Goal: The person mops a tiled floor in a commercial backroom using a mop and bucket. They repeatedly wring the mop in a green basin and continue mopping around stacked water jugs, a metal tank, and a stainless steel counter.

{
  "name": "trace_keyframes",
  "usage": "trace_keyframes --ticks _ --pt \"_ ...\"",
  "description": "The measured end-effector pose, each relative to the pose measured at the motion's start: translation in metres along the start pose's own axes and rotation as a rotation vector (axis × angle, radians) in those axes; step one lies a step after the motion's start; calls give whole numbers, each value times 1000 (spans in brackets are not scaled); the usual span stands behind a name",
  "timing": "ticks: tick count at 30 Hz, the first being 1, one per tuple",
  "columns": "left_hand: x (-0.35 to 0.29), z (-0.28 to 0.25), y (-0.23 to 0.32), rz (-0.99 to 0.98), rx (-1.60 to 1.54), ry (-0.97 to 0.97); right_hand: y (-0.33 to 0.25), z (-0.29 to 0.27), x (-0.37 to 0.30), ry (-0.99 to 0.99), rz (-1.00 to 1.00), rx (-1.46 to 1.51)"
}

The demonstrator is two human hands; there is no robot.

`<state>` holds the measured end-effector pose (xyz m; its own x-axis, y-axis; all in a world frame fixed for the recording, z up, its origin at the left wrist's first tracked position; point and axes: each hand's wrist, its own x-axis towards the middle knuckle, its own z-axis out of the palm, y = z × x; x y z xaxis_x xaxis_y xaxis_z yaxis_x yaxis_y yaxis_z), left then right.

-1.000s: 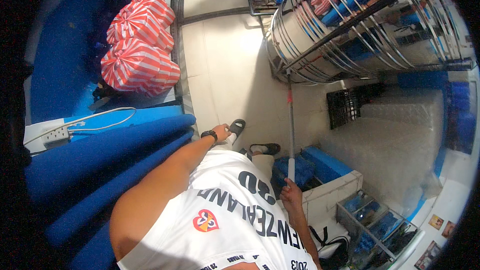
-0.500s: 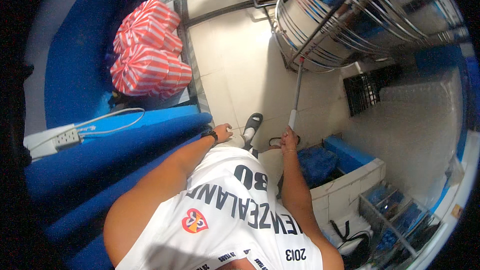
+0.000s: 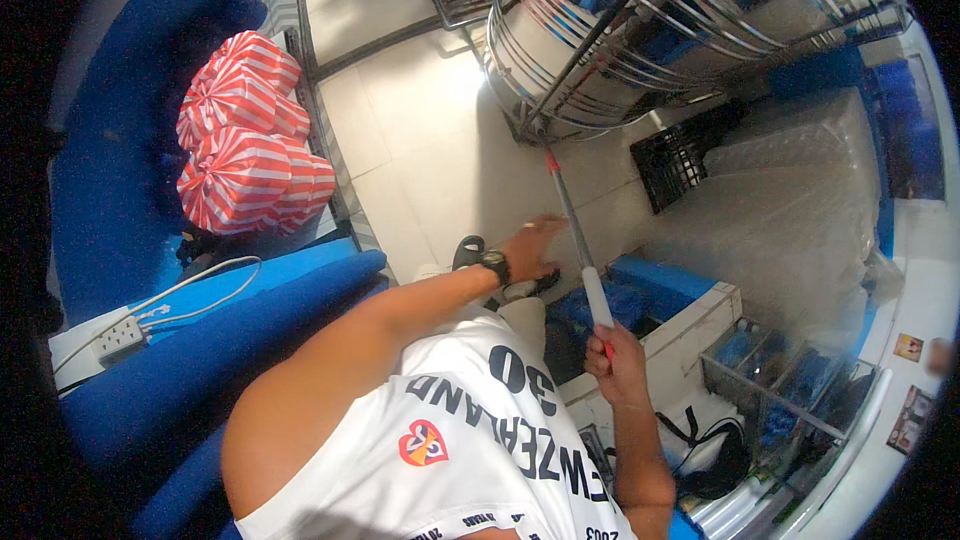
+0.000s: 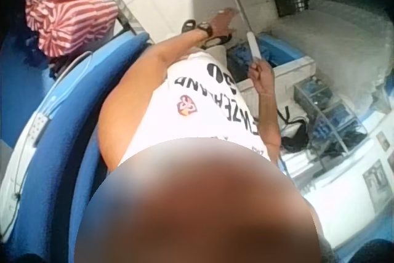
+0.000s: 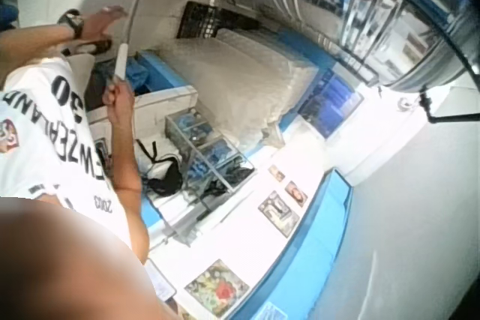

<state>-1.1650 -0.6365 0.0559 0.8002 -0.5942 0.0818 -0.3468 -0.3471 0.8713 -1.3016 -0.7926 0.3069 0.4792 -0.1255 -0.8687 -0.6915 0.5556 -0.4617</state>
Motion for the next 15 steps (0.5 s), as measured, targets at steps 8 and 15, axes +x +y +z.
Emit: trace_keyframes --ticks 8,15 --pt "131 33 58 46 65 -144 -99 8 -18 281 -427 -904" --pt "197 2 37 79 171 -26 -123 36 76 271 -1399 -780"
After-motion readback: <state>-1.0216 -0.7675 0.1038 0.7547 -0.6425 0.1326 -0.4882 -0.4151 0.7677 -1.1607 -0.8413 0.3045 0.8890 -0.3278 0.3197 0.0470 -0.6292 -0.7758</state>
